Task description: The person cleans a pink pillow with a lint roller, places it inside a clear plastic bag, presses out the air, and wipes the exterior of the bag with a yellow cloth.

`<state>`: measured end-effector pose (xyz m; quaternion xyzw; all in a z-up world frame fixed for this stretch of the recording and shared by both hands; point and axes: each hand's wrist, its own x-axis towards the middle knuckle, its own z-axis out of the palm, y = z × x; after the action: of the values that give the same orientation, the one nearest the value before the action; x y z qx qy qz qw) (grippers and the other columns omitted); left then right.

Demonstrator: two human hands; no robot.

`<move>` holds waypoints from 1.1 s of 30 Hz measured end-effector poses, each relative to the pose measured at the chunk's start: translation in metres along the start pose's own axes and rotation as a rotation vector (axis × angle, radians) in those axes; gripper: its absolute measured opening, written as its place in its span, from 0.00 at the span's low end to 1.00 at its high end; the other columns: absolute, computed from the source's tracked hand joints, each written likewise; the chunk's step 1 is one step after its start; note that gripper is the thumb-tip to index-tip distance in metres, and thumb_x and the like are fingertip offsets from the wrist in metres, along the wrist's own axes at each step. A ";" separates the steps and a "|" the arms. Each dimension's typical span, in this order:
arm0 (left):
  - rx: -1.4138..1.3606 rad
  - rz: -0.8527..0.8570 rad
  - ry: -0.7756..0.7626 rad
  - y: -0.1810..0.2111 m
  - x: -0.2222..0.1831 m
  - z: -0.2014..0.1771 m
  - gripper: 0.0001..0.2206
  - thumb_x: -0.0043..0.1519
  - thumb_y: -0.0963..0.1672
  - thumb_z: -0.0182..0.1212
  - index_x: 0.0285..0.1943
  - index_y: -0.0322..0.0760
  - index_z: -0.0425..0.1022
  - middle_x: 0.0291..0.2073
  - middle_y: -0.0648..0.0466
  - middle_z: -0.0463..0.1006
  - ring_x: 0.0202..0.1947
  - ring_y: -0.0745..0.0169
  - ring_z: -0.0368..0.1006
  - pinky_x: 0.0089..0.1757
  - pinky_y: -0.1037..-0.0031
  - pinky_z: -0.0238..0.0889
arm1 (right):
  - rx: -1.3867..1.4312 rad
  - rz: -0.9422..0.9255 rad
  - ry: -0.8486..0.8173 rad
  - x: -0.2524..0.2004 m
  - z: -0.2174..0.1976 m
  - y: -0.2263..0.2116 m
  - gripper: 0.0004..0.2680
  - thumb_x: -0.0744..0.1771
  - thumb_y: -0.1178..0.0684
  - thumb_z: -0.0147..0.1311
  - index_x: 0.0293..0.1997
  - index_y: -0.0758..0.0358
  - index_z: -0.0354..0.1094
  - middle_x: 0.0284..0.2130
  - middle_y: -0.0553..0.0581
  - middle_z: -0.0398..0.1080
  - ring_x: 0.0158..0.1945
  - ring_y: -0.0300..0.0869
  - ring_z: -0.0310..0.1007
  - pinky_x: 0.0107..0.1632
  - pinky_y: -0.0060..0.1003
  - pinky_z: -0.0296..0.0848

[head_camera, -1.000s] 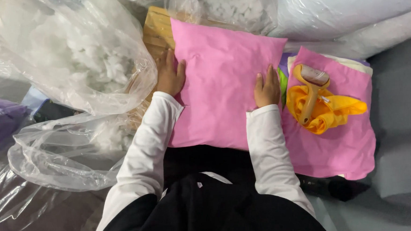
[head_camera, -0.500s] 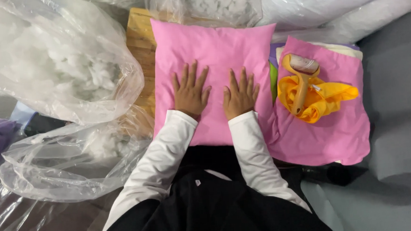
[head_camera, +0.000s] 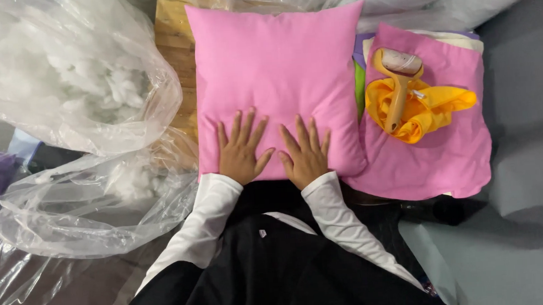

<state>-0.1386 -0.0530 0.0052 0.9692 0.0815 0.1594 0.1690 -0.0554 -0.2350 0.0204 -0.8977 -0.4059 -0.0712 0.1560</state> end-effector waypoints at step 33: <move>-0.726 -0.519 0.052 -0.031 0.085 -0.153 0.17 0.62 0.52 0.58 0.60 0.58 0.75 0.73 0.58 0.63 0.77 0.41 0.41 0.69 0.59 0.35 | 0.452 -0.076 0.324 0.072 -0.026 0.181 0.19 0.69 0.67 0.48 0.69 0.60 0.59 0.52 0.66 0.69 0.55 0.56 0.71 0.60 0.53 0.68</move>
<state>-0.1138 0.0403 0.1544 0.7902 0.2650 0.1545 0.5305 0.1278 -0.3050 0.0229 -0.8012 -0.4147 -0.1275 0.4122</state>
